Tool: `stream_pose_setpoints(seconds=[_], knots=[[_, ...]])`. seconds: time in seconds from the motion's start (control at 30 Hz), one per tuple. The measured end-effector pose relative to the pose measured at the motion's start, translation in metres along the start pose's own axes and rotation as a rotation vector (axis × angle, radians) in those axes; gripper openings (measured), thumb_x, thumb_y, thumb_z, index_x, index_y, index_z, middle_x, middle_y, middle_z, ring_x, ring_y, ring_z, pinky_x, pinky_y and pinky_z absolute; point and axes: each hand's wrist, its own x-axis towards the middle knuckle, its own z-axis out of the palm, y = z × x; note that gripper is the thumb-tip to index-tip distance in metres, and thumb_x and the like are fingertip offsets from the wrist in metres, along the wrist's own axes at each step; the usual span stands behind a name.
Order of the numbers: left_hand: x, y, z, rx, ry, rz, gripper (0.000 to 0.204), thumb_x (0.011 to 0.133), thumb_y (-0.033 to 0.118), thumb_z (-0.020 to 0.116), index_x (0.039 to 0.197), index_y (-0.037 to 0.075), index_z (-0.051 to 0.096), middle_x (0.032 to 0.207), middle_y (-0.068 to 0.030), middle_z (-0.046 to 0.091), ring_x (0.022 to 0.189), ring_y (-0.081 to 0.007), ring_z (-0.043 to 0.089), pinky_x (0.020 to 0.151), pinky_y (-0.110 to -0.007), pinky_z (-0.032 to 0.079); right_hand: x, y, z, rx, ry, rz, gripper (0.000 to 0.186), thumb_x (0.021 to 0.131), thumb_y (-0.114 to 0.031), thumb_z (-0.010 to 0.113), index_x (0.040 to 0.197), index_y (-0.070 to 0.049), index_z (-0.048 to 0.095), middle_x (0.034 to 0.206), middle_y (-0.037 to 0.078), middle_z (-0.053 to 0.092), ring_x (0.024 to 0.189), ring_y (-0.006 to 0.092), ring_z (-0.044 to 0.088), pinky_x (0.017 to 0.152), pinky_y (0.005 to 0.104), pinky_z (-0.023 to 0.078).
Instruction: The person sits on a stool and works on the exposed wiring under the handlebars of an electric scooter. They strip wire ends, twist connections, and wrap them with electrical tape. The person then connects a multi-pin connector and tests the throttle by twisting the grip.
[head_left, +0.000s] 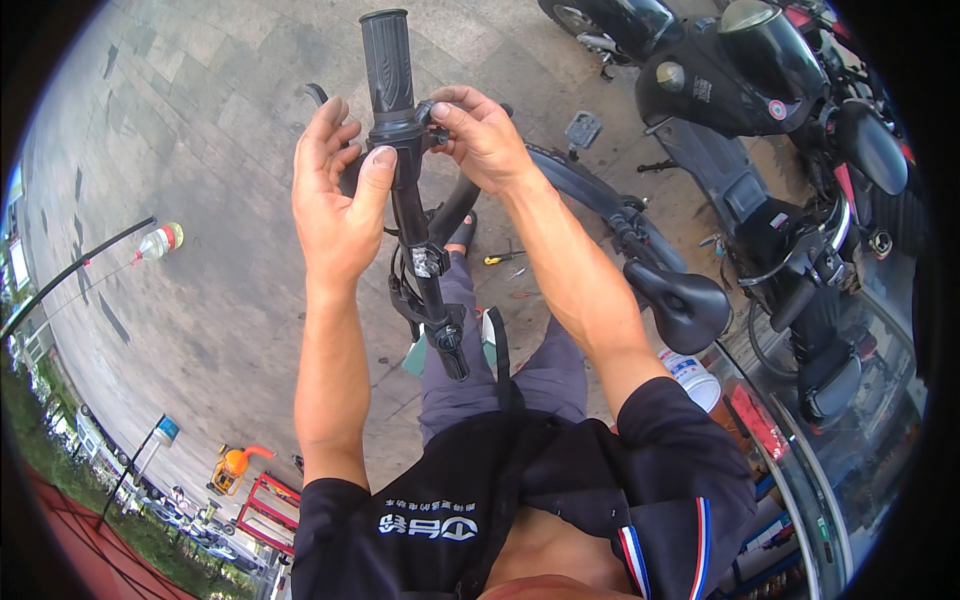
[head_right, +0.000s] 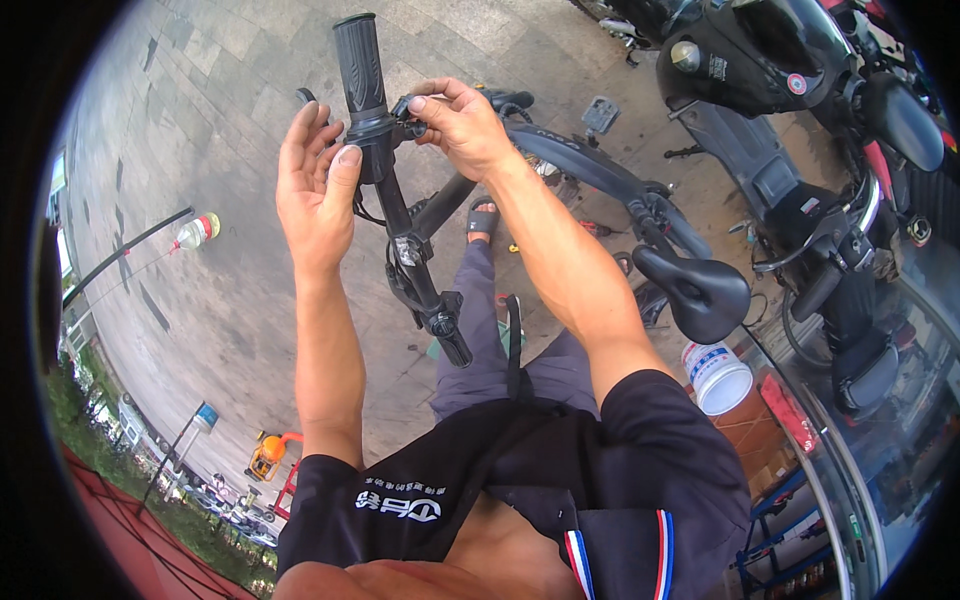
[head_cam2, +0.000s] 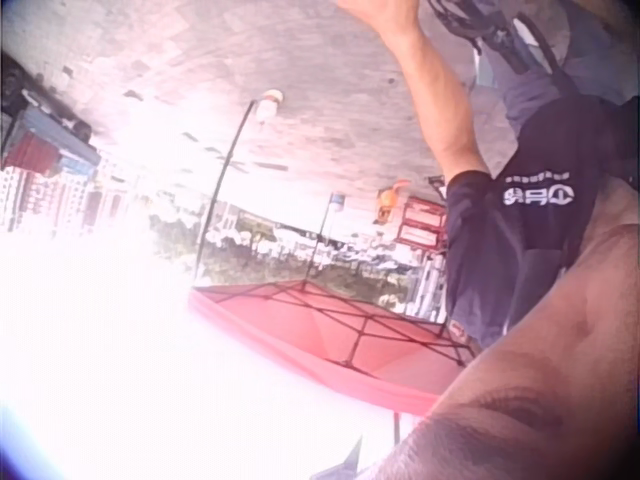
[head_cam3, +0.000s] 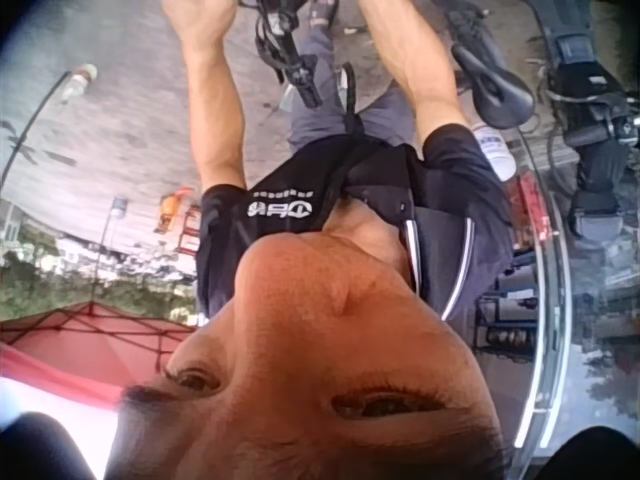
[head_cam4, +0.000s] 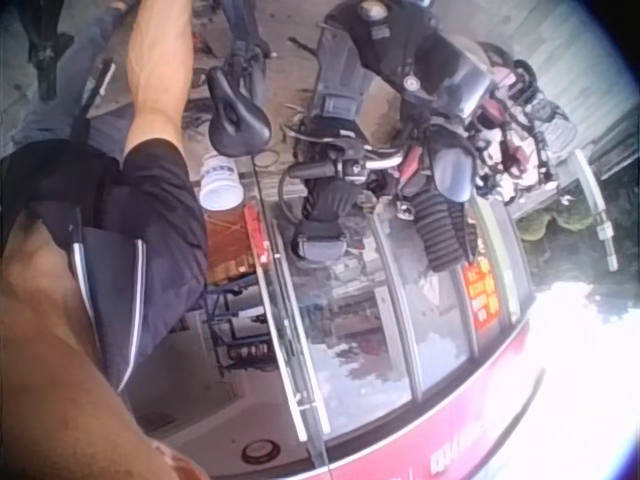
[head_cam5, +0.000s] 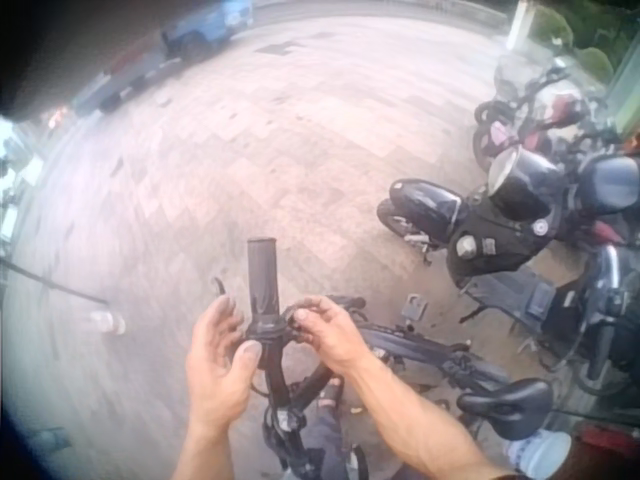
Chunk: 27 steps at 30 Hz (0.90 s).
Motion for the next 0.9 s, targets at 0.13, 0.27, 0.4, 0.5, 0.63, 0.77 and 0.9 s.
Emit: stream_pose_setpoints(seconds=[0.13, 0.27, 0.4, 0.5, 0.63, 0.77, 0.9], knots=[[-0.001, -0.001, 0.003, -0.008, 0.016, -0.003, 0.064, 0.087, 0.02, 0.073, 0.139, -0.005, 0.044, 0.133, -0.0202, 0.053, 0.12, -0.027, 0.055, 0.099, -0.037, 0.046, 0.003, 0.0, 0.002, 0.021, 0.036, -0.036, 0.016, 0.092, -0.01, 0.066, 0.106, -0.006, 0.061, 0.095, 0.004, 0.068, 0.086, 0.0134, 0.065, 0.077, 0.031, 0.053], [0.0, 0.0, 0.004, -0.063, 0.034, -0.012, 0.062, 0.088, 0.017, 0.072, 0.138, -0.005, 0.044, 0.133, -0.0203, 0.054, 0.118, -0.0257, 0.056, 0.099, -0.036, 0.046, 0.006, 0.006, 0.002, 0.034, 0.063, -0.084, 0.009, 0.091, -0.007, 0.066, 0.1, -0.004, 0.064, 0.09, 0.005, 0.069, 0.083, 0.0139, 0.065, 0.078, 0.0294, 0.051], [-0.003, 0.003, 0.003, -0.196, 0.082, -0.031, 0.053, 0.091, 0.011, 0.068, 0.136, -0.006, 0.045, 0.132, -0.0194, 0.055, 0.116, -0.0228, 0.056, 0.098, -0.034, 0.047, 0.009, 0.011, -0.001, 0.013, 0.074, -0.119, 0.004, 0.091, -0.006, 0.065, 0.094, -0.003, 0.066, 0.086, 0.005, 0.069, 0.08, 0.0139, 0.064, 0.077, 0.0292, 0.05], [-0.009, 0.004, -0.004, -0.229, 0.154, -0.019, 0.048, 0.093, 0.007, 0.065, 0.135, -0.006, 0.046, 0.13, -0.0182, 0.056, 0.116, -0.0215, 0.056, 0.098, -0.034, 0.046, 0.01, 0.011, -0.001, -0.012, 0.076, -0.11, 0.008, 0.091, -0.007, 0.066, 0.099, -0.003, 0.065, 0.088, 0.005, 0.069, 0.08, 0.0134, 0.063, 0.076, 0.0291, 0.05], [-0.035, -0.001, -0.02, -0.182, 0.236, -0.021, 0.046, 0.093, 0.007, 0.064, 0.134, -0.006, 0.046, 0.129, -0.0178, 0.057, 0.116, -0.0212, 0.056, 0.098, -0.034, 0.046, 0.009, 0.007, 0.005, 0.026, 0.061, -0.066, 0.018, 0.091, -0.012, 0.066, 0.107, -0.004, 0.063, 0.09, 0.003, 0.068, 0.082, 0.0128, 0.063, 0.074, 0.0289, 0.05], [-0.094, -0.016, -0.032, -0.011, 0.244, -0.134, 0.046, 0.094, 0.009, 0.064, 0.134, -0.005, 0.048, 0.131, -0.0157, 0.055, 0.116, -0.0216, 0.056, 0.096, -0.033, 0.046, 0.006, 0.005, 0.005, 0.036, 0.037, -0.037, 0.027, 0.092, -0.018, 0.068, 0.114, -0.005, 0.06, 0.095, 0.003, 0.068, 0.084, 0.0116, 0.065, 0.073, 0.0254, 0.05], [-0.164, -0.032, -0.042, 0.194, 0.199, -0.231, 0.054, 0.091, 0.02, 0.068, 0.136, -0.001, 0.048, 0.134, -0.0149, 0.049, 0.117, -0.0241, 0.055, 0.095, -0.036, 0.046, -0.009, 0.006, -0.006, -0.163, 0.188, -0.11, 0.031, 0.094, -0.021, 0.066, 0.119, -0.004, 0.059, 0.103, 0.006, 0.068, 0.086, 0.0117, 0.064, 0.075, 0.0279, 0.052]])
